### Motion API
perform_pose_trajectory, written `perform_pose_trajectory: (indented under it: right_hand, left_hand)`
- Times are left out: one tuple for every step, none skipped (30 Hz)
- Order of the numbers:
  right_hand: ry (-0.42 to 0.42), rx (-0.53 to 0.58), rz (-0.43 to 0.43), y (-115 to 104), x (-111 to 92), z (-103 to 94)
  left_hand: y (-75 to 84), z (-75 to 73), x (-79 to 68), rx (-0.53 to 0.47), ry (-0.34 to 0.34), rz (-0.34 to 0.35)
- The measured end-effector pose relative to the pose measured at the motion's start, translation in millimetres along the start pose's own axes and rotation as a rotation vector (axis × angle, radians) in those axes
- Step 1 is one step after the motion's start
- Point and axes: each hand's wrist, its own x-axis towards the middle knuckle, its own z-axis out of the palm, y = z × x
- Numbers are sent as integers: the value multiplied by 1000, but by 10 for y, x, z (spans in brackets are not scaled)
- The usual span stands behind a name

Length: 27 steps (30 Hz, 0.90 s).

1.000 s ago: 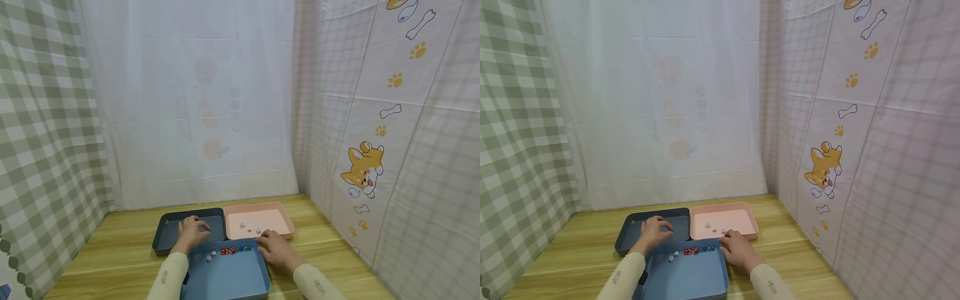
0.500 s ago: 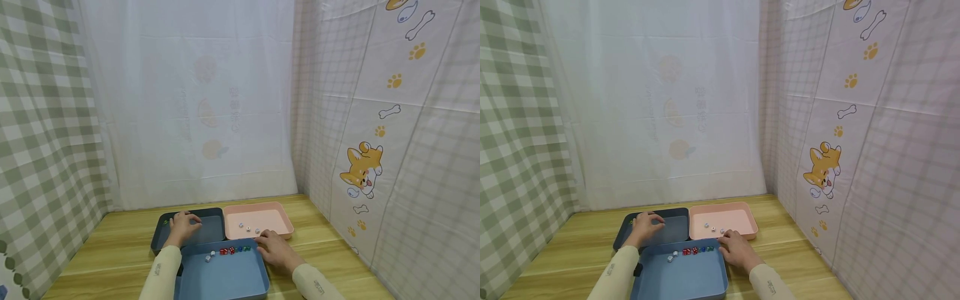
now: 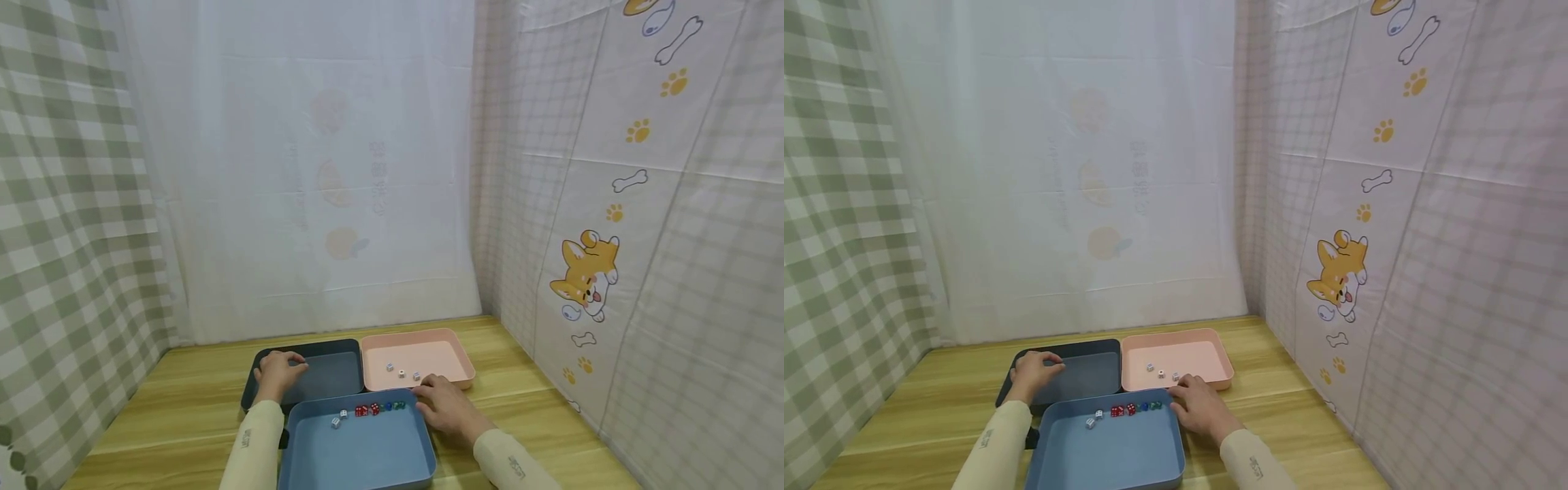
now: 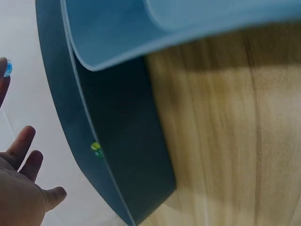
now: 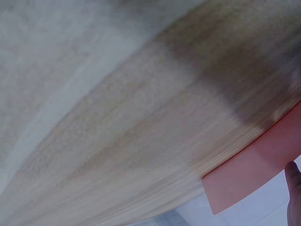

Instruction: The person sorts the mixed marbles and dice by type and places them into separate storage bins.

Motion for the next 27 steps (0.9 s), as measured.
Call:
perform_pose_trajectory:
  right_hand:
    - [-3,0,2,-3,2,3]
    - [-5,3,3,-7,3,4]
    - [-7,4,5,-9,4,5]
    - [-8,4,5,-13,4,4]
    - [-9,3,7,-16,5,3]
    - [-9,4,9,-18,6,2]
    - [-8,4,10,-21,6,0]
    - [-8,5,13,-21,6,-1]
    - [-8,5,17,-21,6,-2]
    - [-8,6,20,-21,6,-5]
    - [-9,8,25,-18,5,-3]
    - [-10,8,28,-16,4,-4]
    - [-11,7,30,-17,6,-5]
    - [-13,8,32,-17,7,-5]
    - [-13,8,32,-18,7,-7]
    - [-13,8,31,-19,8,-8]
    - [-13,8,31,-19,8,-8]
    - [-13,11,30,-21,8,-9]
    - [-12,12,30,-21,7,-7]
    - [-9,13,28,-21,6,-5]
    - [-7,11,28,-23,5,-4]
    - [-3,11,26,-22,3,-1]
    - [0,9,26,-22,2,2]
    - [2,9,26,-22,1,3]
    - [4,7,26,-21,1,5]
    - [5,4,26,-22,1,5]
    - [5,3,27,-20,3,6]
  left_hand:
    - [-16,-5,-6,-3,-1,-7]
    - [-31,-7,-11,-6,-2,-11]
    - [-47,-6,-14,-8,-5,-15]
    - [-60,-5,-18,-8,-7,-19]
    - [-75,-2,-17,-6,-8,-22]
    - [-87,3,-15,-2,-9,-22]
    - [-96,6,-12,1,-11,-23]
    - [-104,10,-7,4,-12,-22]
    - [-109,11,-5,8,-13,-22]
    - [-112,13,-2,13,-13,-21]
    - [-113,14,0,15,-13,-20]
    - [-109,13,-1,14,-14,-19]
    - [-105,8,-4,16,-12,-17]
    - [-101,2,-8,17,-11,-16]
    - [-96,-3,-13,18,-11,-15]
    - [-90,-9,-17,20,-11,-13]
    - [-84,-14,-21,25,-12,-12]
    - [-80,-18,-23,28,-13,-11]
    - [-78,-21,-22,31,-14,-11]
    - [-75,-24,-21,31,-14,-12]
    - [-71,-28,-21,35,-14,-11]
    - [-66,-33,-21,40,-12,-10]
    - [-61,-37,-23,43,-11,-9]
    - [-56,-41,-24,42,-10,-9]
    - [-52,-45,-25,42,-9,-9]
    - [-52,-48,-26,44,-9,-6]
    - [-46,-54,-32,47,-9,-3]
